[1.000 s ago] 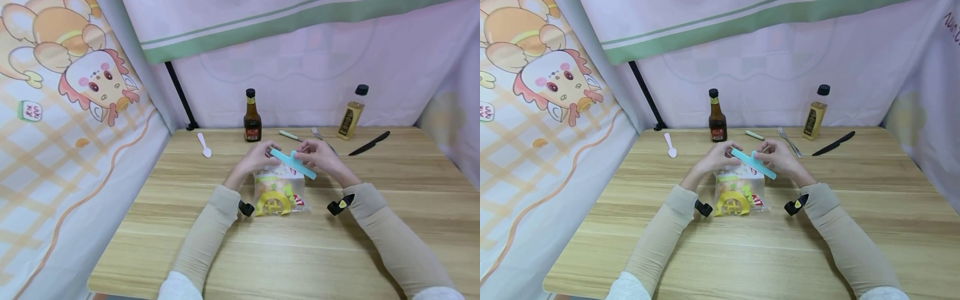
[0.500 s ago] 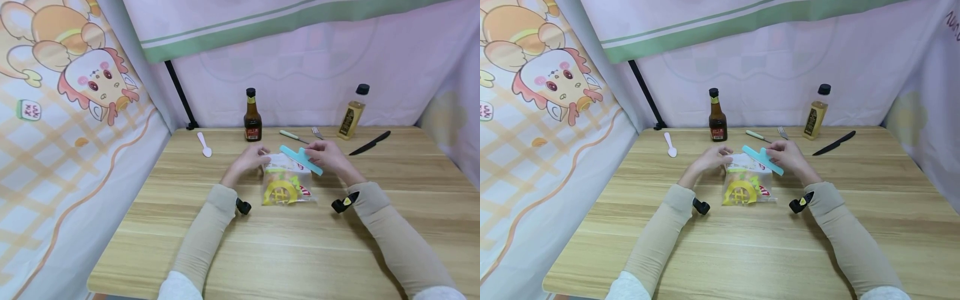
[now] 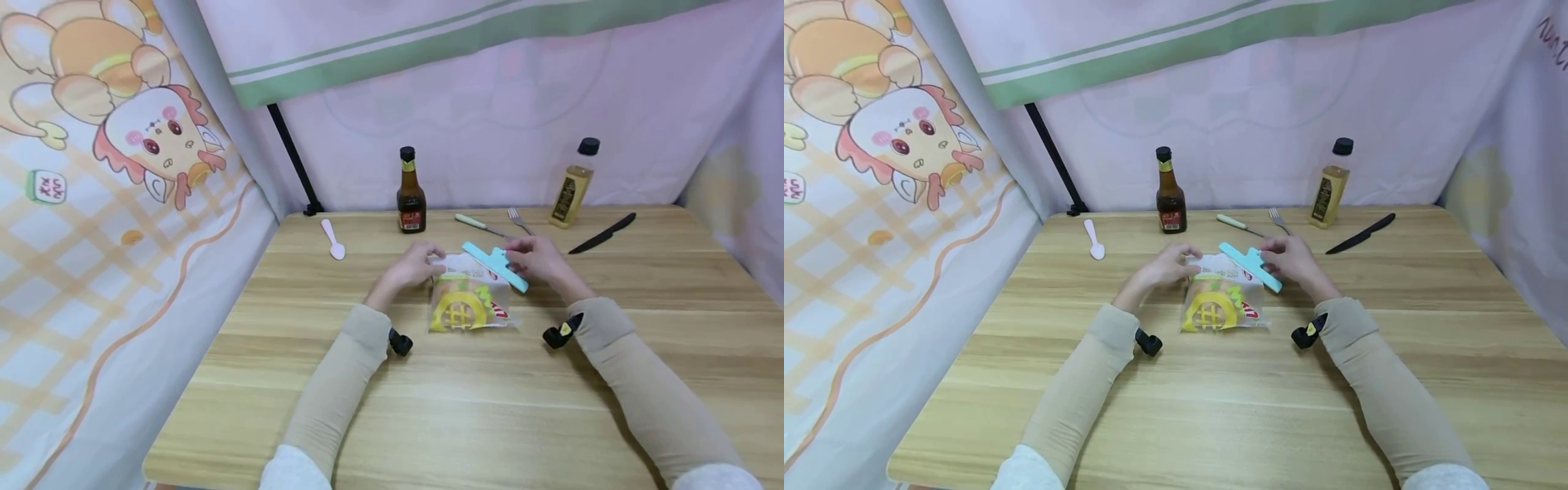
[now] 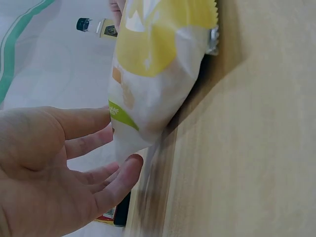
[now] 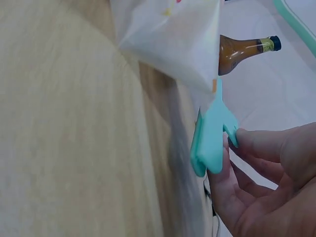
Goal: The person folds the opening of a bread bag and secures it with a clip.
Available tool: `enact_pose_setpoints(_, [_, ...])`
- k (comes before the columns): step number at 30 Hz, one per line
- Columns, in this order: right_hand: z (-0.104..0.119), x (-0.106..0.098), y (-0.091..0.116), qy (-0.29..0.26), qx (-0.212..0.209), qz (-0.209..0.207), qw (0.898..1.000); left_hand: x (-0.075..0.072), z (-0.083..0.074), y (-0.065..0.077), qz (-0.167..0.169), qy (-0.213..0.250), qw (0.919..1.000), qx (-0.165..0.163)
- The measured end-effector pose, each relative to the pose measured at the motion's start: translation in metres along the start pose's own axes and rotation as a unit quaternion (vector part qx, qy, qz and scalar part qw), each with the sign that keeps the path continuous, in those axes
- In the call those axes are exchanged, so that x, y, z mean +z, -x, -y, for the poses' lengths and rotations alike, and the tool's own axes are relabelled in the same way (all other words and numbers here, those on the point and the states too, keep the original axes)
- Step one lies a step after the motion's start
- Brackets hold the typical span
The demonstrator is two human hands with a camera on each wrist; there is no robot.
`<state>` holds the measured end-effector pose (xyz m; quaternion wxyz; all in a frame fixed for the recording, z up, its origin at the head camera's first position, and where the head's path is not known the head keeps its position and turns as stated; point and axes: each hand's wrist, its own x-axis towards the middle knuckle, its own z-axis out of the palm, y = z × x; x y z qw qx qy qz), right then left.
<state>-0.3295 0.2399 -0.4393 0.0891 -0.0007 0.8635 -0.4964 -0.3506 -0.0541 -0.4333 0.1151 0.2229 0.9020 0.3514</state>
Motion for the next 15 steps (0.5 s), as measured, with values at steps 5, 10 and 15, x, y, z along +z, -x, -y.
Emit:
enact_pose_setpoints(5, [-0.011,0.002,-0.004,0.022,0.014,0.016,1.000,0.003,0.004,0.003,0.018,-0.009,0.9997,-0.012])
enact_pose_setpoints(10, [-0.014,0.004,-0.004,0.037,0.007,0.025,0.999,0.004,0.004,0.006,0.028,-0.006,0.9993,-0.023])
enact_pose_setpoints(15, [-0.013,0.004,-0.002,0.050,0.001,0.034,0.998,0.005,0.004,0.006,0.039,-0.020,0.9989,-0.019])
